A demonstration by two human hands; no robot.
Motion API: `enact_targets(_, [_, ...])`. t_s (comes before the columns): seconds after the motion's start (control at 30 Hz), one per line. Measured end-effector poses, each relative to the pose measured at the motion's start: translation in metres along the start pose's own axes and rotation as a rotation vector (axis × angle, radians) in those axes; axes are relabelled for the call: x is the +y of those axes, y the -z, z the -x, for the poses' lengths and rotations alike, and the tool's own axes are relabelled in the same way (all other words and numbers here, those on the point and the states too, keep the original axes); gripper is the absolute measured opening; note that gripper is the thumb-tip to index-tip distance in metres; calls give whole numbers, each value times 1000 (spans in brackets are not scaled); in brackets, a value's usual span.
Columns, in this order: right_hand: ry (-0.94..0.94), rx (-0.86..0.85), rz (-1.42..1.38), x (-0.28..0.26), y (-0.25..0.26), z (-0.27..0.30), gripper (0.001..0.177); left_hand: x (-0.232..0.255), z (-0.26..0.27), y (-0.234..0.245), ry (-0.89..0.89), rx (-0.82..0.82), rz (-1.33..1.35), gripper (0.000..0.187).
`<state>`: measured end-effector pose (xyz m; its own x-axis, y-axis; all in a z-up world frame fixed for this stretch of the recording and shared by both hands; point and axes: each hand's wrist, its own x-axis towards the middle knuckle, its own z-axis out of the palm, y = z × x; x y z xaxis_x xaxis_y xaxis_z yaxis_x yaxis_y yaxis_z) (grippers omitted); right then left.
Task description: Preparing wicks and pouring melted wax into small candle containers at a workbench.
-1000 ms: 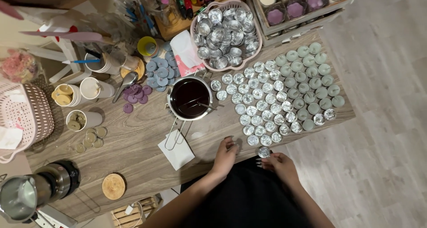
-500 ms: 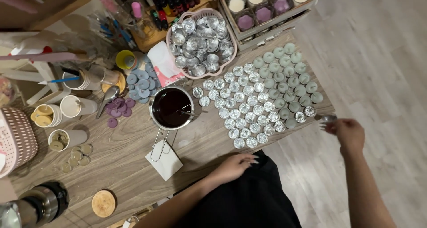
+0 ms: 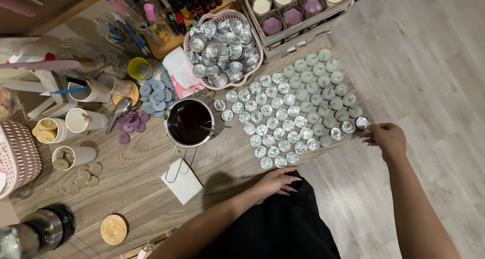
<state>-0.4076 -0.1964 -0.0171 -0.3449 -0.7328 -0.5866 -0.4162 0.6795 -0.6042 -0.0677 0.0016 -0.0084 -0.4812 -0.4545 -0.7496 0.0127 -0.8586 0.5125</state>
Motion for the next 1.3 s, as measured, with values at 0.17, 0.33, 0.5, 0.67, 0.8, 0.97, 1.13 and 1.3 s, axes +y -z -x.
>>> enact_targets(0.17, [23,4,38,-2,0,4,27,7,6,1,16,34,57,58])
enact_targets(0.33, [72,40,16,-10,-2,19,31,-7,-4,0,2,50,90,57])
enact_targets(0.5, [120,15,-90,9,-10,8,34,0,2,-1,-11,76,101,56])
enact_targets(0.67, [151,75,-75,3,-13,26,34,-3,2,0,-42,69,124,56])
enact_targets(0.8, [259,233,78,14,-23,53,37,-4,6,1,-113,38,88,49])
enact_targets(0.97, [5,-256,-78,52,-79,99,29,2,45,7,-259,187,-60,34])
enact_targets(1.13, [-173,-460,-34,68,-130,142,36,-2,66,28,-80,683,-477,40])
enact_targets(1.3, [-172,-458,25,56,-147,143,44,-18,51,40,-51,665,-519,44])
